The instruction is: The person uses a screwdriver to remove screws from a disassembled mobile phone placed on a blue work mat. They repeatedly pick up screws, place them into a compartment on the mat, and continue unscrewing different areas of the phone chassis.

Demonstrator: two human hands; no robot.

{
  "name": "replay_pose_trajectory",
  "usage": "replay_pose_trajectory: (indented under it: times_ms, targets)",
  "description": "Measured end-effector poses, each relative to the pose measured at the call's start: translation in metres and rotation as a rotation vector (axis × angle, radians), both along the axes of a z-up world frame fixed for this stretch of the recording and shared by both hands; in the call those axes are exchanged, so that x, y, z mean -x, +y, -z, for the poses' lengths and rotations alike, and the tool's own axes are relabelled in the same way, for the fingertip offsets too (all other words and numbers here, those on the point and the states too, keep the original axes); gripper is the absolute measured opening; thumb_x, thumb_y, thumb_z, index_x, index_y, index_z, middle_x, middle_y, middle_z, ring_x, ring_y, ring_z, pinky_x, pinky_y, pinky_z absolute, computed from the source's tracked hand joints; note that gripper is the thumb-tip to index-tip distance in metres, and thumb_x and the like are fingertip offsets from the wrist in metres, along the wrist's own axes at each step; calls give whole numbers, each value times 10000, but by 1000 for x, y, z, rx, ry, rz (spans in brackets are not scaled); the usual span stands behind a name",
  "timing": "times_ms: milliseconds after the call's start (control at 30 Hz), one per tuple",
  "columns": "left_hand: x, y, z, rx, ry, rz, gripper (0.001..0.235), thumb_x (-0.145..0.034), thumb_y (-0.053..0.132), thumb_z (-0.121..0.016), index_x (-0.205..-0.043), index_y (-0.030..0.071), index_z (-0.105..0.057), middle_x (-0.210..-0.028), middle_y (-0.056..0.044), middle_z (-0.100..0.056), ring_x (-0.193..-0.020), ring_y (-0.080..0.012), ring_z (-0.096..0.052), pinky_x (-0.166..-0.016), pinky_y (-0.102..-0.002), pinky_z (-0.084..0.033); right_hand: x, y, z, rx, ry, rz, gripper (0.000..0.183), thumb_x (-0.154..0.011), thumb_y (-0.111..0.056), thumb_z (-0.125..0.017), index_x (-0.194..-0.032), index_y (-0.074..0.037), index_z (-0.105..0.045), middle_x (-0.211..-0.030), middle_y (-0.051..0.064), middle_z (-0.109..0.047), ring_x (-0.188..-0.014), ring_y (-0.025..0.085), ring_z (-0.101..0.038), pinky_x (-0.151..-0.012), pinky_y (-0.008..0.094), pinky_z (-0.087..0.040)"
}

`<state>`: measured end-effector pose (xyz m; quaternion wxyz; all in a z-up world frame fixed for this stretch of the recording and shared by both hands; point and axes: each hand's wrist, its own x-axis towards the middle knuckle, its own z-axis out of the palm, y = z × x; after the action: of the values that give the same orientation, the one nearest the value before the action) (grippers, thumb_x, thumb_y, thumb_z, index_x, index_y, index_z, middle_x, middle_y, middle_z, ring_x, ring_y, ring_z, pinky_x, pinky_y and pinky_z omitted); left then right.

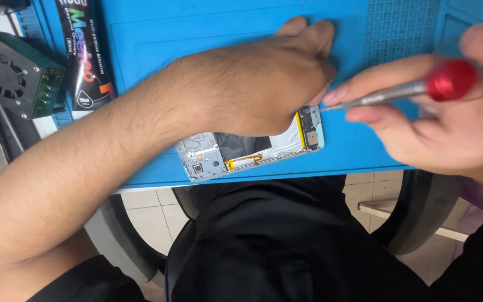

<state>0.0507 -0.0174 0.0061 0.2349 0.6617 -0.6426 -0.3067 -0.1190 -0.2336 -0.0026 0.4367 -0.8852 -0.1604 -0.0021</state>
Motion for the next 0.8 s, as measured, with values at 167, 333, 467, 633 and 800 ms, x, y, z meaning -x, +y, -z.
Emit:
replay_pose_trajectory:
  times_ms: [167, 333, 467, 633, 800]
  targets:
    - [-2, -4, 6, -29, -41, 45, 212, -717, -34, -677, -926, -3, -703, -1041, -154, -584, -1045, -314, -529, -978, -417, -458, -19, 10, 14, -169, -228, -212, 654, -902, 141, -661, -1441, -37, -338, -1082, 298, -677, -919, 328, -773, -789, 350, -678]
    - [1, -4, 7, -80, -50, 5, 274, -676, -62, -685, -942, -3, -709, -1078, -151, -585, -1040, -296, -529, -933, -400, -492, -22, 14, 14, -83, -338, -285, 717, -898, 184, -620, -1469, -49, -255, -1111, 297, -654, -890, 321, -759, -720, 326, -660]
    - [2, -3, 5, -53, -73, 17, 298, -673, -44, -701, -960, 31, -728, -1165, -131, -590, -1085, -291, -532, -920, -396, -514, -29, 17, 13, -33, -520, -388, 636, -833, 8, -660, -1372, -83, -335, -1121, 317, -644, -886, 369, -765, -678, 398, -676]
    - [1, -2, 3, -40, -44, 35, 281, -697, -44, -701, -968, 25, -727, -1057, -137, -610, -1070, -307, -523, -976, -411, -471, -31, 25, 1, -22, -550, -356, 421, -915, -62, -795, -1205, -125, -496, -1095, 229, -608, -951, 349, -717, -746, 374, -636]
    - [0, -3, 2, -59, -41, 38, 278, -700, -54, -683, -969, 12, -715, -1027, -150, -603, -1033, -326, -522, -919, -406, -474, -37, 34, -22, -245, -340, -327, 329, -815, -43, -823, -1090, -80, -647, -1112, 193, -623, -977, 272, -739, -927, 467, -634]
